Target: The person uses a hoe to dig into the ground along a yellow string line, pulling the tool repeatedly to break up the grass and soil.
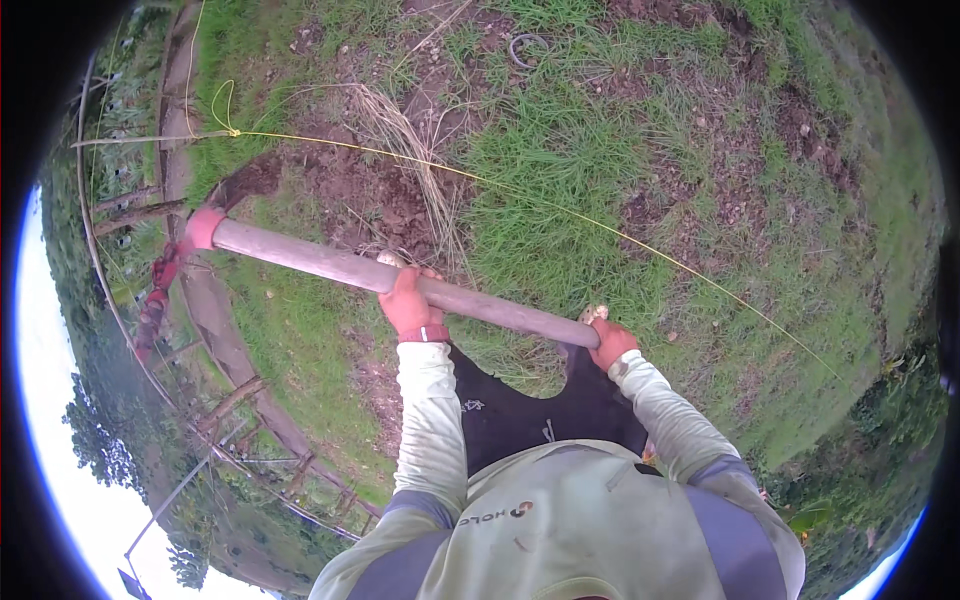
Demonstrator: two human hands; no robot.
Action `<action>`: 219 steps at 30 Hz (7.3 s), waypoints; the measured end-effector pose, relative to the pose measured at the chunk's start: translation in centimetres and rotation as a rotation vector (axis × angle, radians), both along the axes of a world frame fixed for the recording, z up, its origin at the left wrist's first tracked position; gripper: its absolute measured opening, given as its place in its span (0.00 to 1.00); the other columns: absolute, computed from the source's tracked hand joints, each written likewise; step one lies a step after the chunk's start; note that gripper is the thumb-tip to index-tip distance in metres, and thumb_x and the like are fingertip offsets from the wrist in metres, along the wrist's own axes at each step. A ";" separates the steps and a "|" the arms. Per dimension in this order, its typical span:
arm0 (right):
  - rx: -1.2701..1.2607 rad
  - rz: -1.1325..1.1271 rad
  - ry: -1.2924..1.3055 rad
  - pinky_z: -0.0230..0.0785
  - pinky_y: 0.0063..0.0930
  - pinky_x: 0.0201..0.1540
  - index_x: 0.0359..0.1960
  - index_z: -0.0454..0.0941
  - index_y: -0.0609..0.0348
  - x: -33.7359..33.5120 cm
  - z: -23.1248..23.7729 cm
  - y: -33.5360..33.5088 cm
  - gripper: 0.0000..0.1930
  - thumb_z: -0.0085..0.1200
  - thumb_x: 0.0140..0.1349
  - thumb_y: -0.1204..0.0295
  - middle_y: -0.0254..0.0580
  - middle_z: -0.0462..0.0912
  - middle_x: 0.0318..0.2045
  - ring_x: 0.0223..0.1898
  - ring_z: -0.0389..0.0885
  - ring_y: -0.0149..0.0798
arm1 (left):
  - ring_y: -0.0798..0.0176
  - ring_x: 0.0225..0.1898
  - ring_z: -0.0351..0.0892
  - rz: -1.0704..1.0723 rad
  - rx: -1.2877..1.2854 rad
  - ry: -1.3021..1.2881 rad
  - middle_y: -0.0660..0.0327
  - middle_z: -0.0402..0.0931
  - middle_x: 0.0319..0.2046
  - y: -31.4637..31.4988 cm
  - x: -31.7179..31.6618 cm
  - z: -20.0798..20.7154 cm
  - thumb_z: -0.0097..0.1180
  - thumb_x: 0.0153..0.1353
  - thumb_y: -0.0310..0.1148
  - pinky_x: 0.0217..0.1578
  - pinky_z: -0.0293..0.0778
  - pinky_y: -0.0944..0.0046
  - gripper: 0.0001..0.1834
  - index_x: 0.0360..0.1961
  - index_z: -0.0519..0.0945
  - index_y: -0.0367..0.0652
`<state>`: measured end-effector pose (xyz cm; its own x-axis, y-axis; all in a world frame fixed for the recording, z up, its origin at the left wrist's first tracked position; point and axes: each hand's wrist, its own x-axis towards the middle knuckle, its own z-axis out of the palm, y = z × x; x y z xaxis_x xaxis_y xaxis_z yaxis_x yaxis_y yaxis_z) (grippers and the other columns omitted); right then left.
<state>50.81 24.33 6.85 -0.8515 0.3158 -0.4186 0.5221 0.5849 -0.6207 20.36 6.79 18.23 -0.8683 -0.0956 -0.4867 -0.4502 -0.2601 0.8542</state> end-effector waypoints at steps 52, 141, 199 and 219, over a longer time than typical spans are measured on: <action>0.080 0.040 -0.543 0.75 0.52 0.41 0.45 0.64 0.54 41.6 -7.0 7.5 0.24 0.62 0.51 0.61 0.55 0.82 0.31 0.35 0.83 0.59 | 0.59 0.20 0.72 -0.135 -0.056 -0.483 0.57 0.70 0.25 14.9 36.4 -30.0 0.54 0.51 0.21 0.20 0.74 0.53 0.13 0.38 0.67 0.41; -0.277 0.039 -0.429 0.74 0.51 0.44 0.48 0.67 0.60 31.8 -19.7 5.4 0.26 0.62 0.47 0.65 0.63 0.81 0.32 0.38 0.81 0.63 | 0.59 0.19 0.72 -0.124 -0.230 -0.271 0.58 0.71 0.23 11.7 27.6 -37.8 0.53 0.54 0.24 0.20 0.74 0.56 0.05 0.31 0.70 0.37; -0.023 -0.133 -0.388 0.75 0.50 0.41 0.41 0.68 0.52 75.6 -25.4 23.2 0.19 0.61 0.48 0.65 0.53 0.80 0.33 0.36 0.81 0.58 | 0.57 0.20 0.73 -0.079 -0.009 -0.277 0.56 0.71 0.25 30.7 69.1 -33.7 0.55 0.51 0.20 0.23 0.75 0.54 0.12 0.36 0.68 0.38; -0.073 -0.030 -0.696 0.76 0.50 0.43 0.46 0.67 0.63 64.1 -25.7 24.5 0.25 0.60 0.51 0.63 0.57 0.83 0.33 0.38 0.82 0.60 | 0.57 0.14 0.71 -0.130 -0.340 -0.320 0.53 0.71 0.25 33.1 58.9 -49.8 0.54 0.55 0.26 0.17 0.72 0.56 0.20 0.48 0.66 0.32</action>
